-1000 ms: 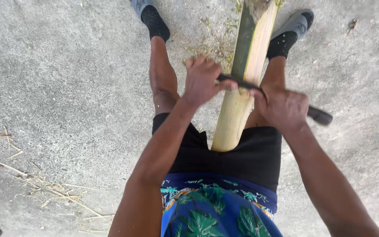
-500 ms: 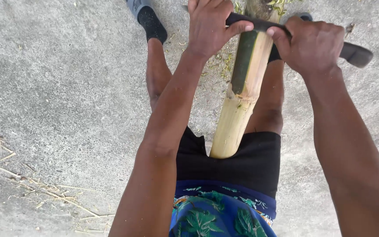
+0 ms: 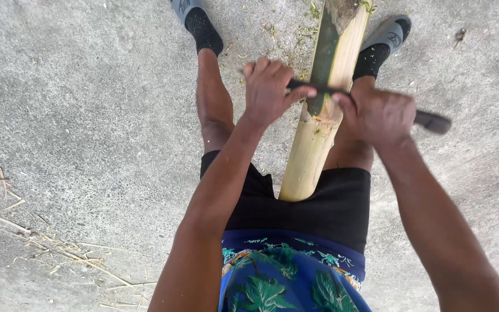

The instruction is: Scraping and shaping a piece of bamboo using a knife.

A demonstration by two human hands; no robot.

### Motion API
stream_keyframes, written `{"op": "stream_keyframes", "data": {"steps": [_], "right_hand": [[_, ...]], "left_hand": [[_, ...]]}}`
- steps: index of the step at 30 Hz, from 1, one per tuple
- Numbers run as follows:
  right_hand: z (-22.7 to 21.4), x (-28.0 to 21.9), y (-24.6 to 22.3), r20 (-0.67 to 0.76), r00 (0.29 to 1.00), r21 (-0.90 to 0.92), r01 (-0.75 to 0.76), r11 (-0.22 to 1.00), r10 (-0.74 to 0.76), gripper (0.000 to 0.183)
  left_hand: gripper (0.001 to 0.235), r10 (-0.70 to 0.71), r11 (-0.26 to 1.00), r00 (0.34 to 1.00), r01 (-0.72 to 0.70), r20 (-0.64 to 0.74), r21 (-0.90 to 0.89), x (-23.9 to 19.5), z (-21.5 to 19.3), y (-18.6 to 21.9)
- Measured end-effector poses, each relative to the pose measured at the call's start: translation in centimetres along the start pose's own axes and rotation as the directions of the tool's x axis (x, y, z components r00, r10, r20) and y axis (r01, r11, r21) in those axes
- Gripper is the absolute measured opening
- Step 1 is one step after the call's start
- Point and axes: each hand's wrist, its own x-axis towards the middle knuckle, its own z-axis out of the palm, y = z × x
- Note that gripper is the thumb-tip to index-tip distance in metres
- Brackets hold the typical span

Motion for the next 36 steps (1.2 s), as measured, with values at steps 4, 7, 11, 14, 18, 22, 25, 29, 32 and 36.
{"op": "stream_keyframes", "data": {"steps": [4, 7, 11, 14, 18, 22, 25, 29, 32, 36], "right_hand": [[-1.6, -2.3, -1.3, 0.117, 0.993, 0.128, -0.029, 0.991, 0.014, 0.066], [-0.8, -0.4, 0.7, 0.014, 0.998, 0.199, 0.053, 0.979, -0.057, 0.067], [0.1, 4.5, 3.7, -0.067, 0.99, 0.016, 0.129, 0.991, -0.128, 0.062], [-1.2, 6.4, 4.1, -0.136, 0.984, 0.02, 0.12, 0.993, -0.117, 0.061], [-0.6, 3.5, 3.1, -0.064, 0.994, 0.026, 0.085, 0.996, -0.083, 0.067], [-1.4, -1.7, 0.3, -0.01, 0.998, 0.103, 0.057, 0.993, -0.056, 0.063], [-2.6, -4.0, -1.0, 0.055, 0.999, 0.189, -0.007, 0.982, -0.003, 0.062], [-1.4, -2.4, 0.4, 0.007, 1.0, 0.26, 0.018, 0.966, -0.02, 0.059], [-0.6, 0.6, 1.9, -0.07, 0.997, 0.244, -0.001, 0.97, 0.019, 0.059], [0.6, -0.8, 1.6, -0.092, 0.99, 0.217, -0.087, 0.972, 0.109, 0.061]], "left_hand": [[0.068, -0.023, 1.0, 1.0, 0.023, 0.011, -0.019, -3.0, -1.1, 1.6], [0.069, -0.053, 0.998, 0.999, 0.053, -0.007, -0.04, -1.0, -0.3, 1.0], [0.066, 0.008, 1.0, 0.993, -0.009, -0.118, -0.013, 4.7, 0.7, -1.3], [0.067, 0.083, 0.996, 0.981, -0.078, -0.174, 0.035, 6.8, 1.1, -2.2], [0.066, 0.09, 0.996, 0.977, -0.084, -0.192, 0.042, 4.5, 0.3, -0.7], [0.064, 0.007, 1.0, 0.999, -0.006, -0.054, 0.022, -1.3, -1.4, 2.6], [0.064, -0.032, 0.999, 0.999, 0.032, 0.017, -0.012, -3.8, -2.5, 4.4], [0.063, -0.016, 1.0, 1.0, 0.015, 0.024, 0.023, -1.6, -0.5, 2.8], [0.064, 0.092, 0.994, 0.993, -0.087, -0.076, 0.072, 3.0, -0.2, 1.3], [0.071, 0.197, 0.979, 0.975, -0.192, -0.104, 0.064, 5.3, -0.8, 1.0]]}}
